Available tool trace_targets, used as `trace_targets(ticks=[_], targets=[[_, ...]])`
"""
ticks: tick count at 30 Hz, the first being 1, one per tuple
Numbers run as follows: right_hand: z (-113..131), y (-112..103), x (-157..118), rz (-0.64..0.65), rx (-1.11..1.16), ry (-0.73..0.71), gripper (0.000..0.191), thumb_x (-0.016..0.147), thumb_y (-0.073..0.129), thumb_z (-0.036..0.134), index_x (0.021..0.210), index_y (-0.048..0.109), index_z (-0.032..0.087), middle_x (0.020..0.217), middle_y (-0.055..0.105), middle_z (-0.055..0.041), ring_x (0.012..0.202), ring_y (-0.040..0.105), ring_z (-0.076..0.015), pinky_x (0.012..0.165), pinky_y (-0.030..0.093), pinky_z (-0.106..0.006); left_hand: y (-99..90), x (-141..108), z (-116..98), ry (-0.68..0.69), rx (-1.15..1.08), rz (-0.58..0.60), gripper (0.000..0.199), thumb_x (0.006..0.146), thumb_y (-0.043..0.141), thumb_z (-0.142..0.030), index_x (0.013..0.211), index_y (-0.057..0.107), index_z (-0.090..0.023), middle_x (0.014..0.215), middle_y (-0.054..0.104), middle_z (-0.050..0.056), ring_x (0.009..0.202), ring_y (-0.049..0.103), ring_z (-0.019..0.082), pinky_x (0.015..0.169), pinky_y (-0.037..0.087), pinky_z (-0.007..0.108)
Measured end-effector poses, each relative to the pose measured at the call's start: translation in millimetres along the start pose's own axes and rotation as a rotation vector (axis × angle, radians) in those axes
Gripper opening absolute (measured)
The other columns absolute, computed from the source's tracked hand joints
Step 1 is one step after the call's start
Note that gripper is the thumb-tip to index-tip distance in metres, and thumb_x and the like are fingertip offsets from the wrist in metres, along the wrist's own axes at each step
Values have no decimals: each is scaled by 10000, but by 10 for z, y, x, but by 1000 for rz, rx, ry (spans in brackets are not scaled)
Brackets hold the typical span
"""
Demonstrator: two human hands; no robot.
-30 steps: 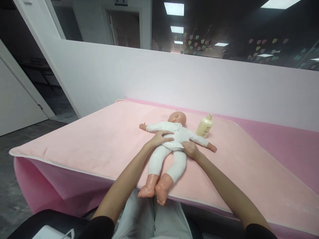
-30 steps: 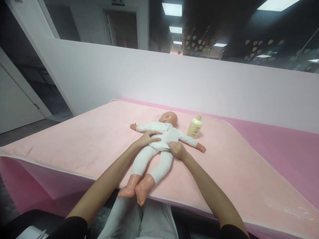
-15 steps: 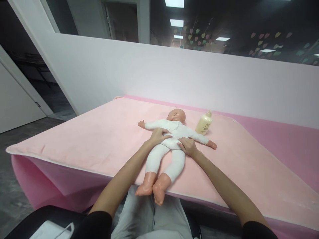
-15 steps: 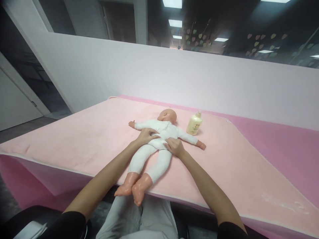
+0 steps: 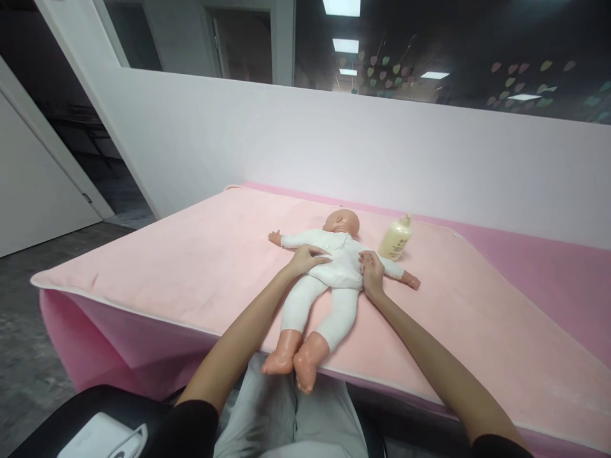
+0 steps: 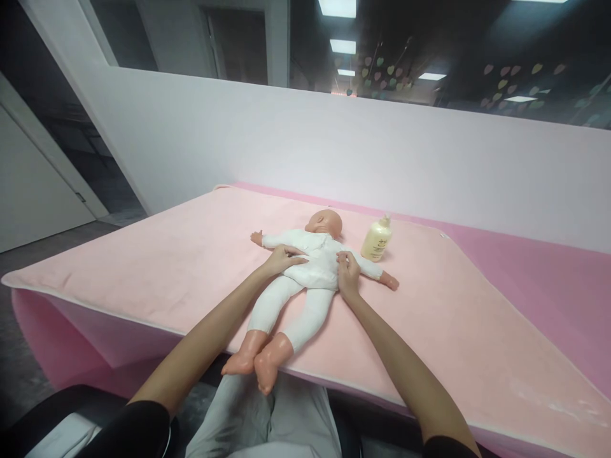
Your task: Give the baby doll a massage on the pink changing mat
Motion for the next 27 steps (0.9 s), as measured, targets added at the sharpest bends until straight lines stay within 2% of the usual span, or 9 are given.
trace_targets(ticks=[3, 7, 12, 15, 18, 23, 25, 27], targets=[[-1, -17, 41, 71, -121, -93, 418, 832, 531, 547, 973, 583, 157, 913, 595, -54, 534, 403, -84, 529, 380, -246, -3, 0, -10, -12, -4, 4, 331, 641, 756, -379, 873, 764, -143, 949, 750, 70, 942, 673, 254, 869, 515, 357], [30, 8, 50, 239, -264, -228, 414, 799, 610, 507, 1050, 633, 179, 1034, 596, -80, 694, 519, -133, 667, 460, -296, 6, -5, -25, -16, -26, 15, 343, 639, 757, -381, 881, 762, -138, 948, 750, 69, 932, 675, 249, 858, 519, 351], [10, -3, 116, 325, -317, -208, 508, 755, 664, 519, 1134, 624, 182, 1131, 628, -110, 980, 596, -233, 856, 488, -400, 31, -14, -53, -13, 3, 17, 334, 627, 766, -375, 869, 761, -145, 920, 754, 61, 914, 677, 243, 851, 522, 349], [2, -15, 148, 380, -300, -150, 485, 764, 652, 525, 1119, 641, 195, 1151, 641, -96, 1073, 589, -247, 938, 465, -427, 44, -15, -77, 11, 35, 24, 323, 629, 764, -377, 855, 762, -145, 913, 754, 66, 898, 679, 241, 836, 524, 345], [11, -27, 156, 374, -255, -106, 454, 796, 607, 535, 1082, 659, 186, 1128, 655, -97, 1040, 608, -234, 935, 471, -415, 53, -12, -81, 25, 54, 32, 313, 635, 759, -385, 847, 763, -155, 909, 754, 64, 897, 678, 240, 817, 523, 335], [54, -6, 185, 401, -289, -134, 436, 775, 636, 515, 1057, 659, 183, 1089, 668, -94, 1007, 617, -228, 910, 479, -396, 59, -15, -85, 44, 86, 42, 313, 648, 743, -399, 852, 759, -163, 907, 752, 52, 889, 668, 229, 793, 504, 309], [61, 21, 209, 426, -334, -143, 390, 777, 637, 501, 1005, 659, 186, 1038, 679, -79, 957, 623, -219, 866, 483, -374, 67, -7, -122, 61, 139, 51, 303, 685, 708, -426, 836, 754, -167, 867, 748, 33, 837, 657, 209, 745, 484, 288], [56, 58, 223, 426, -400, -173, 317, 804, 609, 484, 896, 652, 184, 929, 686, -59, 848, 620, -200, 786, 476, -338, 86, 21, -185, 83, 244, 52, 346, 762, 621, -488, 732, 735, -163, 726, 717, 16, 703, 620, 175, 656, 440, 274]])
Point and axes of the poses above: each hand's wrist, its own x-axis towards the middle knuckle, its own y-axis out of the palm, z = x × y, the point moved 3 cm from there along x, towards the middle knuckle
